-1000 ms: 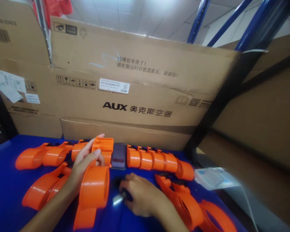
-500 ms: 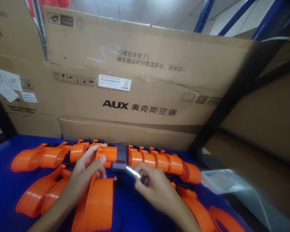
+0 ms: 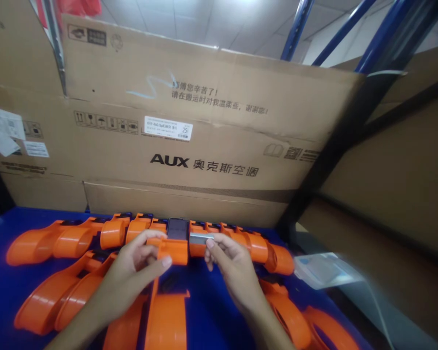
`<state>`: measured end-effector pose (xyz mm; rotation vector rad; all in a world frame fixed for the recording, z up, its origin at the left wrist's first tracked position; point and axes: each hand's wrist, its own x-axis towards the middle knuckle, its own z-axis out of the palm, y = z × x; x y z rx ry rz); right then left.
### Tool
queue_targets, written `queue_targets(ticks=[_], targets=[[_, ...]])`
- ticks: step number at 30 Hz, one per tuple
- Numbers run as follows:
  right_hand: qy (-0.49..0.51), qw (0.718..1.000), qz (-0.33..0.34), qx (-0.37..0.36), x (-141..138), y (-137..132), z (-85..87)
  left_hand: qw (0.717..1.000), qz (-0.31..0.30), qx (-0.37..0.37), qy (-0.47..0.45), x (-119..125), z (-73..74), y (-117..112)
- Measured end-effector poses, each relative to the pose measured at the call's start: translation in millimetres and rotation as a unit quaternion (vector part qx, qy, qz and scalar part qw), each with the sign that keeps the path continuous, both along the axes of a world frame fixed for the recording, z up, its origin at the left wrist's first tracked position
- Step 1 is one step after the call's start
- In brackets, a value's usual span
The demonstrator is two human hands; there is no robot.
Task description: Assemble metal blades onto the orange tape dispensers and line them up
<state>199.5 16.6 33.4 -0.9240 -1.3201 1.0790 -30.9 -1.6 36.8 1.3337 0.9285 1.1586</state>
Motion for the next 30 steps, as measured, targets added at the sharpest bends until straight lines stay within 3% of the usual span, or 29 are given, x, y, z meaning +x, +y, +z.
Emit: queue_targets(ticks=[4, 10, 19, 30], targets=[[-0.009, 1.0, 0.012, -0.001, -3.5, -3.1, -1.5, 0.999, -0.032, -0.01, -0.019, 1.6, 0.9, -0.1], [0.024, 0.999, -0.017, 0.013, -2.4, -3.2, 0.0, 1.0, -0.019, -0.013, -0.019, -1.1, 2.5, -0.3], [-0.019, 0.999, -0.025, 0.017, -4.5, -7.0, 5.2, 1.0, -0.019, -0.015, -0.018, -0.6, 3.1, 0.4], [-0.013, 1.0, -0.018, 0.003, -6.4, -9.9, 6.1, 0.996, -0.061, -0.009, -0.067, -5.3, 0.8, 0.9]])
